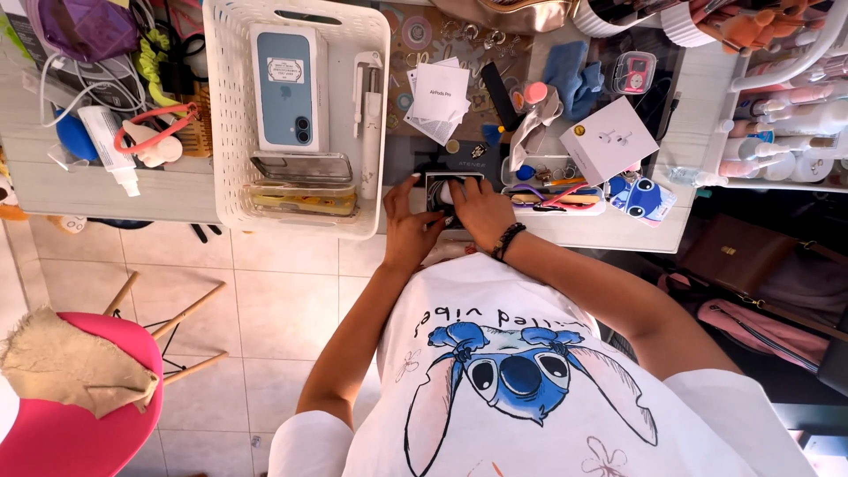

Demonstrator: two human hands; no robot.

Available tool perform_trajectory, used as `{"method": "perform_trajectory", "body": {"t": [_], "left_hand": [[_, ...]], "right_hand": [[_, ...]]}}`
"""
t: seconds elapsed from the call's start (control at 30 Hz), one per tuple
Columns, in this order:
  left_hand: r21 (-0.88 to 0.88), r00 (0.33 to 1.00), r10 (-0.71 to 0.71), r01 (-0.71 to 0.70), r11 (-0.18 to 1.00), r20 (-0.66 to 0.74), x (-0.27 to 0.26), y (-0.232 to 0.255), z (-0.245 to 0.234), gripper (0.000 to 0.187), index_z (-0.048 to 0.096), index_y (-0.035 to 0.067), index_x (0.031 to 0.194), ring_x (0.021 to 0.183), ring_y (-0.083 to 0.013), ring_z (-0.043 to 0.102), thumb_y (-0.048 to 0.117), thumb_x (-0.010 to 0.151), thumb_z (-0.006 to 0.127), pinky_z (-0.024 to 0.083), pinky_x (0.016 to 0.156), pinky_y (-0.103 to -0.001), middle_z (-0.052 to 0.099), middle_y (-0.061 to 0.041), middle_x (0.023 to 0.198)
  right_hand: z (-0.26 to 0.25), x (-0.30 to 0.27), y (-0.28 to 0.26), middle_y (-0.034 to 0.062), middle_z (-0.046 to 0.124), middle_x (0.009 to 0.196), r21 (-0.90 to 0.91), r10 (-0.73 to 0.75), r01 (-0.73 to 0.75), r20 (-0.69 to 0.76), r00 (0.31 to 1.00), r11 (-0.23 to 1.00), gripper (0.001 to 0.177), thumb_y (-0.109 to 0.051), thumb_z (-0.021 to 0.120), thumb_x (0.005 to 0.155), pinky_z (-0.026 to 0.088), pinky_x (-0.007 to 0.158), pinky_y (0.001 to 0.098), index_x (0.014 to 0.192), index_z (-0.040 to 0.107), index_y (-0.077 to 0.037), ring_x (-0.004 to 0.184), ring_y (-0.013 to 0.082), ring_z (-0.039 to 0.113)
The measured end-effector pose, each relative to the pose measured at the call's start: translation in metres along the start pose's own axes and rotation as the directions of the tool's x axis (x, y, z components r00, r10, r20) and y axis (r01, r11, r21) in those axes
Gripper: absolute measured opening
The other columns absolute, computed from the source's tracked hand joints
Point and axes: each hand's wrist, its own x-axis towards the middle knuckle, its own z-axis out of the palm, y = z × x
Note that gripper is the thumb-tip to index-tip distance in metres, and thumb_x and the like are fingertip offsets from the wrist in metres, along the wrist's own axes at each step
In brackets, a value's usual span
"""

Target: The person unboxes items, including headphones, and organizes various accessories and tools on a vanity desk.

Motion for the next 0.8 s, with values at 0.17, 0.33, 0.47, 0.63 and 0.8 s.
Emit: {"method": "perform_trajectory", "body": {"t": [0.17,0.33,0.47,0.63,0.8], "left_hand": [[-0.091,0.998,-0.067,0.067,0.994,0.003,0.004,-0.006,-0.001,0.019,0.084,0.012,0.087,0.140,-0.0381,0.041,0.011,0.069,0.090,0.043,0.113,-0.043,0.043,-0.014,0.156],[-0.145,0.996,0.085,-0.084,0.986,0.002,0.010,-0.015,0.000,0.017,0.080,0.008,0.080,0.145,-0.0360,0.044,0.010,0.067,0.092,0.044,0.115,-0.042,0.043,-0.014,0.158],[-0.210,0.992,0.122,-0.110,0.971,0.044,0.019,-0.016,-0.005,0.035,0.065,0.007,0.091,0.146,-0.0371,0.046,0.009,0.068,0.092,0.044,0.117,-0.043,0.049,-0.015,0.154],[-0.209,0.986,0.157,-0.142,0.968,0.057,0.024,-0.015,-0.006,0.057,0.060,0.008,0.118,0.146,-0.0383,0.046,0.012,0.071,0.093,0.041,0.117,-0.046,0.055,-0.014,0.149],[0.029,0.958,0.270,-0.274,0.961,0.101,0.016,-0.027,-0.001,0.071,0.063,0.010,0.143,0.149,-0.0317,0.047,0.025,0.080,0.093,0.039,0.123,-0.048,0.056,-0.003,0.151]], "right_hand": [[0.029,-0.002,0.013,0.0132,0.058,0.114,-0.065,-0.092,0.088,-0.054,0.994,0.994,0.038,-0.010,0.067,0.082,0.059,0.056,0.0346,0.118,0.063,0.001,0.090,0.0263,0.068],[0.023,0.000,0.022,0.0169,0.057,0.122,-0.034,-0.194,0.192,-0.247,0.949,0.981,0.042,-0.016,0.069,0.077,0.056,0.045,0.0343,0.114,0.066,0.003,0.075,0.0240,0.069],[0.019,-0.001,0.027,0.0139,0.059,0.126,0.049,-0.168,0.186,-0.258,0.951,0.981,0.038,-0.019,0.072,0.084,0.056,0.051,0.0343,0.119,0.064,-0.006,0.081,0.0236,0.070],[0.063,-0.053,0.079,0.0099,0.067,0.091,0.938,0.263,-0.181,0.102,0.959,0.296,0.042,-0.027,0.069,0.096,0.051,0.048,0.0342,0.133,0.056,-0.010,0.061,0.0230,0.065],[0.029,-0.105,0.106,0.0083,0.065,0.103,0.918,0.854,0.255,-0.382,0.354,0.305,0.030,-0.003,0.048,0.110,0.053,0.054,0.0271,0.140,0.048,-0.002,0.067,0.0110,0.063]]}}
